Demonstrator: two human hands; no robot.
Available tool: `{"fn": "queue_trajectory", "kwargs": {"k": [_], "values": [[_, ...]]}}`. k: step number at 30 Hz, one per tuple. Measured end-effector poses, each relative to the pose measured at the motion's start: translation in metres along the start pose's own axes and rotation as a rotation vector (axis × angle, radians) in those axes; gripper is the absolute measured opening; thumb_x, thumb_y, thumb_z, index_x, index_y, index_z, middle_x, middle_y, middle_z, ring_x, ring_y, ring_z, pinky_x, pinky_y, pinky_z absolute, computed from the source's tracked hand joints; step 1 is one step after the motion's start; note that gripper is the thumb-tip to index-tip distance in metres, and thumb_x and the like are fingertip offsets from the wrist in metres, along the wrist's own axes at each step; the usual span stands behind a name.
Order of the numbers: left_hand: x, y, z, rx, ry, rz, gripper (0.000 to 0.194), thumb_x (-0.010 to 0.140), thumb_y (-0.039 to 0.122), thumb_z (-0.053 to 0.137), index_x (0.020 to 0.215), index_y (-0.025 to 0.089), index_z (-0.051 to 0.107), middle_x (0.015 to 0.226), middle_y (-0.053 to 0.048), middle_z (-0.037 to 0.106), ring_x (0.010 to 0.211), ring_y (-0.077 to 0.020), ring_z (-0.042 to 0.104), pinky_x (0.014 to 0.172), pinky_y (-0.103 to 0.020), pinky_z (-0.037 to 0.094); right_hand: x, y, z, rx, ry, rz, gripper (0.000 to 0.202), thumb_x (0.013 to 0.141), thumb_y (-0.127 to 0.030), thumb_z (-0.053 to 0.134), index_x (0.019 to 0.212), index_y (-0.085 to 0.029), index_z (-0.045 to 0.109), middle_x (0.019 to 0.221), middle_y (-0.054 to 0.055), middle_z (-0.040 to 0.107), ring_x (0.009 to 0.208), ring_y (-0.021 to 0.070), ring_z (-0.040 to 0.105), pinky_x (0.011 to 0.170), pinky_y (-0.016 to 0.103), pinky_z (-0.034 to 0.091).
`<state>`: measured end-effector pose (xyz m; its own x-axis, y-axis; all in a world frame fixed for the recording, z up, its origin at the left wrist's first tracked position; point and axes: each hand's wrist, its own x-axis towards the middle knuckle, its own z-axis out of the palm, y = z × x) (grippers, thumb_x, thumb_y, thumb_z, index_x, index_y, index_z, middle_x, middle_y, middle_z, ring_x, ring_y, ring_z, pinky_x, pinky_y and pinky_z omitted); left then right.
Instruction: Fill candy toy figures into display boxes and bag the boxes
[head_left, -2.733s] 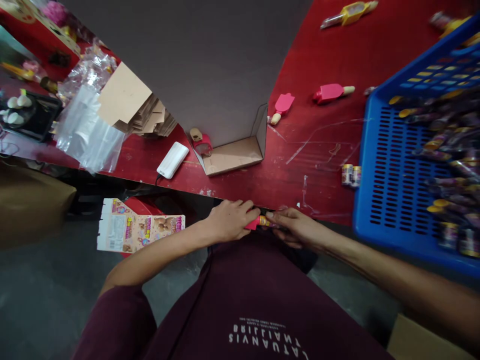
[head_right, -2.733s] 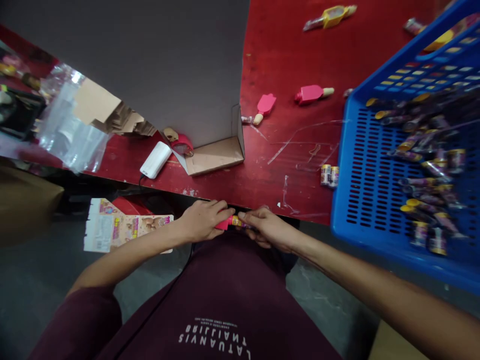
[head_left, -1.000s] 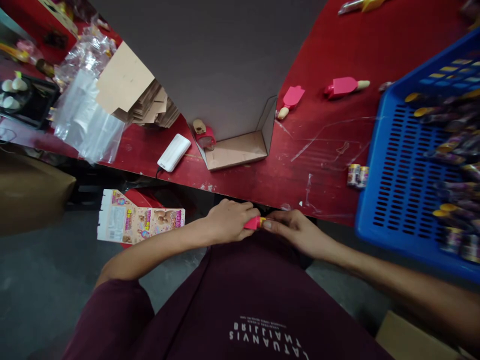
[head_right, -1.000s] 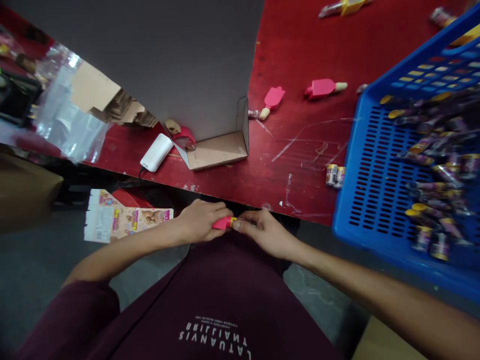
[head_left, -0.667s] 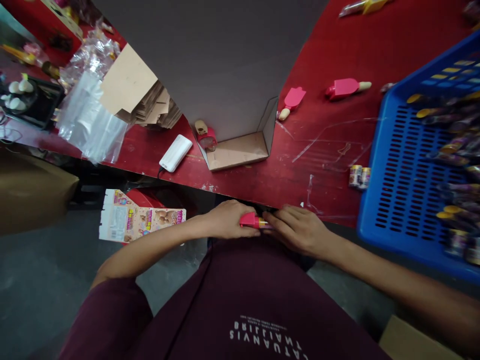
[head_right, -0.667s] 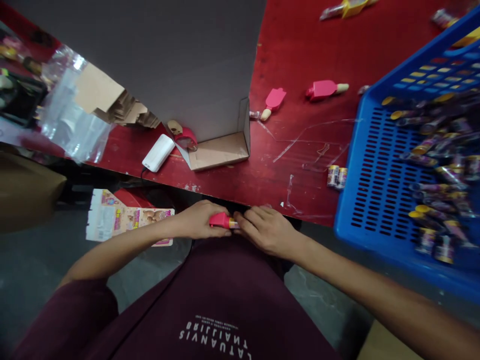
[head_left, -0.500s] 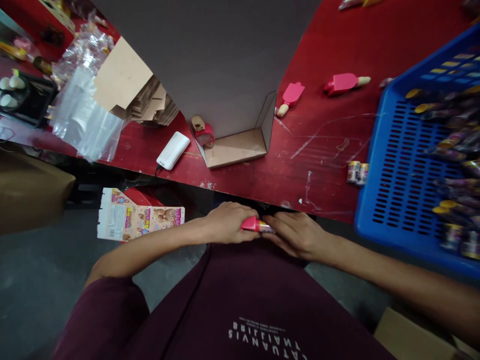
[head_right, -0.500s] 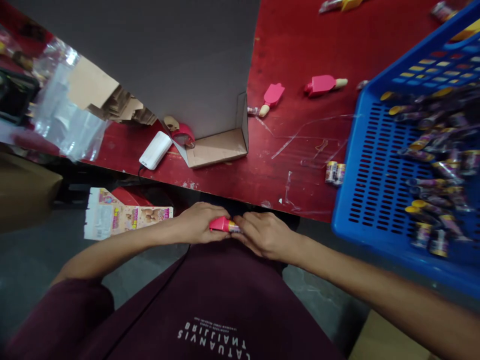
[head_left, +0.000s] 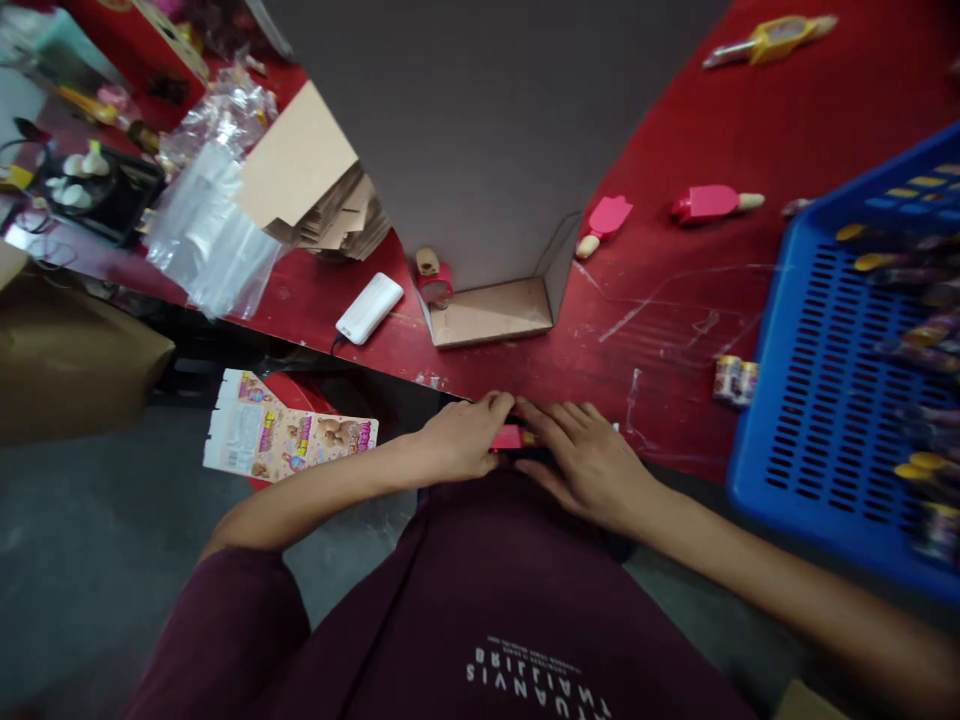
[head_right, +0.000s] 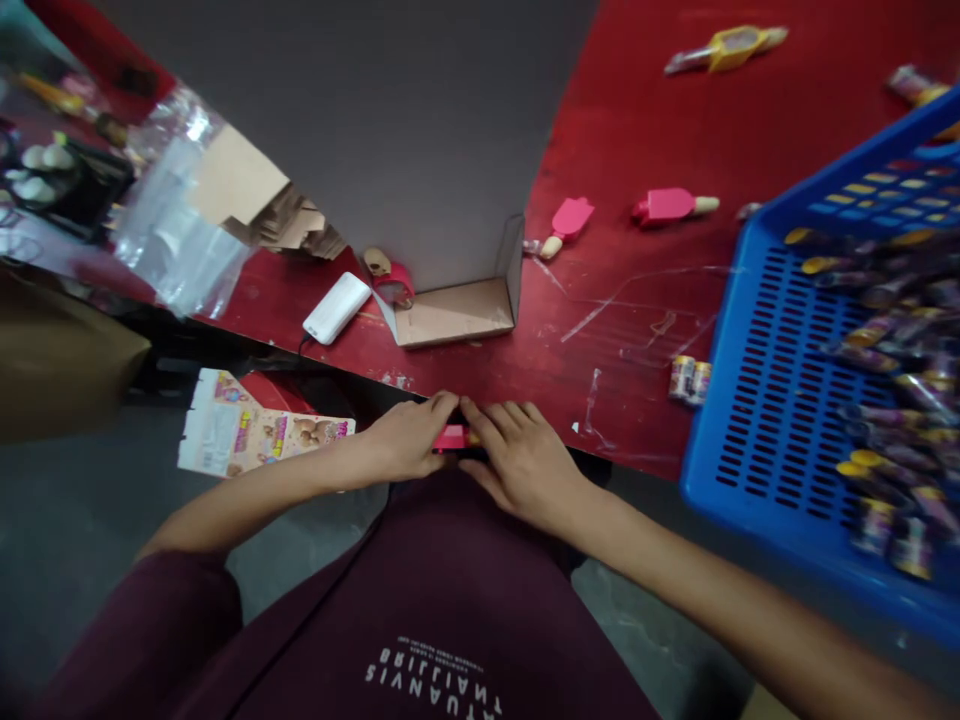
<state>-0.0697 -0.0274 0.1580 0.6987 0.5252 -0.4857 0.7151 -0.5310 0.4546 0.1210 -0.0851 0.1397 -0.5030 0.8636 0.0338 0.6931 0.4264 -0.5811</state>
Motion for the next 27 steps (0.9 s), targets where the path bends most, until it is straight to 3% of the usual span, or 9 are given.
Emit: {"fn": "queue_trajectory", "kwargs": {"k": [4, 7, 10, 12, 14, 17, 19, 23, 27], "values": [[-0.003, -0.002, -0.003, 0.058, 0.176, -0.123, 0.056, 0.079, 0.021, 0.062, 0.129, 0.01, 0.039, 0.123, -0.019, 0.056, 0.104, -0.0299, 0.065, 0.081, -0.039, 0.054, 0.021, 0.003, 0.018, -0.061, 0.098, -0.099, 0.06, 0.097, -0.035, 0.046, 0.148, -0.012, 0.027, 0.102, 0.016, 0.066, 0.087, 0.0289, 0.064, 0.073, 0.042, 0.053], [-0.013, -0.012, 0.005, 0.183, 0.489, -0.179, 0.048, 0.089, 0.03, 0.056, 0.131, 0.012, 0.043, 0.131, -0.02, 0.054, 0.126, -0.035, 0.051, 0.101, -0.052, 0.044, 0.038, 0.018, 0.021, 0.049, 0.129, -0.02, 0.045, 0.096, -0.033, 0.048, 0.138, -0.019, 0.042, 0.099, 0.011, 0.065, 0.084, 0.025, 0.064, 0.069, 0.037, 0.053], [-0.012, -0.03, 0.027, 0.191, 0.781, -0.187, 0.039, 0.095, 0.035, 0.043, 0.13, 0.018, 0.047, 0.135, -0.015, 0.055, 0.137, -0.0307, 0.041, 0.114, -0.056, 0.029, 0.051, 0.035, 0.011, 0.222, 0.348, 0.159, 0.03, 0.092, -0.036, 0.055, 0.117, -0.019, 0.053, 0.095, 0.009, 0.063, 0.079, 0.0215, 0.062, 0.067, 0.034, 0.052], [0.004, -0.04, 0.044, 0.147, 0.787, -0.158, 0.04, 0.097, 0.034, 0.038, 0.131, 0.017, 0.049, 0.135, -0.015, 0.056, 0.136, -0.0273, 0.043, 0.115, -0.052, 0.03, 0.061, 0.04, 0.0, 0.295, 0.494, 0.258, 0.028, 0.087, -0.038, 0.063, 0.107, -0.02, 0.055, 0.093, 0.008, 0.062, 0.08, 0.0213, 0.061, 0.069, 0.034, 0.051], [0.03, -0.047, 0.058, 0.126, 0.704, -0.104, 0.047, 0.097, 0.036, 0.038, 0.136, 0.011, 0.046, 0.141, -0.018, 0.051, 0.138, -0.028, 0.041, 0.116, -0.05, 0.03, 0.077, 0.04, -0.009, 0.34, 0.537, 0.283, 0.029, 0.082, -0.039, 0.068, 0.102, -0.02, 0.058, 0.098, 0.01, 0.063, 0.086, 0.0232, 0.061, 0.074, 0.036, 0.051], [0.071, -0.052, 0.071, 0.154, 0.668, -0.103, 0.062, 0.095, 0.047, 0.042, 0.141, 0.005, 0.041, 0.149, -0.021, 0.04, 0.144, -0.0352, 0.028, 0.118, -0.055, 0.021, 0.108, 0.036, -0.007, 0.351, 0.458, 0.221, 0.022, 0.082, -0.038, 0.067, 0.093, -0.019, 0.064, 0.096, 0.01, 0.066, 0.086, 0.0243, 0.062, 0.076, 0.038, 0.051], [0.089, -0.055, 0.077, 0.176, 0.697, -0.129, 0.066, 0.094, 0.051, 0.043, 0.141, 0.004, 0.042, 0.147, -0.021, 0.043, 0.144, -0.0385, 0.024, 0.119, -0.059, 0.016, 0.128, 0.035, 0.004, 0.324, 0.417, 0.182, 0.019, 0.083, -0.038, 0.065, 0.085, -0.019, 0.066, 0.087, 0.009, 0.067, 0.079, 0.0231, 0.063, 0.073, 0.037, 0.051], [0.101, -0.062, 0.091, 0.211, 0.728, -0.128, 0.06, 0.094, 0.052, 0.043, 0.13, 0.005, 0.055, 0.133, -0.019, 0.057, 0.136, -0.0379, 0.038, 0.118, -0.062, 0.015, 0.151, 0.043, 0.028, 0.291, 0.403, 0.067, 0.021, 0.081, -0.037, 0.065, 0.092, -0.019, 0.068, 0.091, 0.007, 0.07, 0.085, 0.024, 0.065, 0.077, 0.038, 0.051], [0.104, -0.067, 0.102, 0.2, 0.784, -0.104, 0.057, 0.093, 0.052, 0.045, 0.125, 0.008, 0.061, 0.126, -0.017, 0.062, 0.13, -0.0365, 0.045, 0.118, -0.06, 0.017, 0.162, 0.05, 0.032, 0.201, 0.282, -0.054, 0.02, 0.082, -0.031, 0.063, 0.098, -0.019, 0.067, 0.096, 0.009, 0.07, 0.091, 0.0257, 0.066, 0.08, 0.038, 0.05]]}}
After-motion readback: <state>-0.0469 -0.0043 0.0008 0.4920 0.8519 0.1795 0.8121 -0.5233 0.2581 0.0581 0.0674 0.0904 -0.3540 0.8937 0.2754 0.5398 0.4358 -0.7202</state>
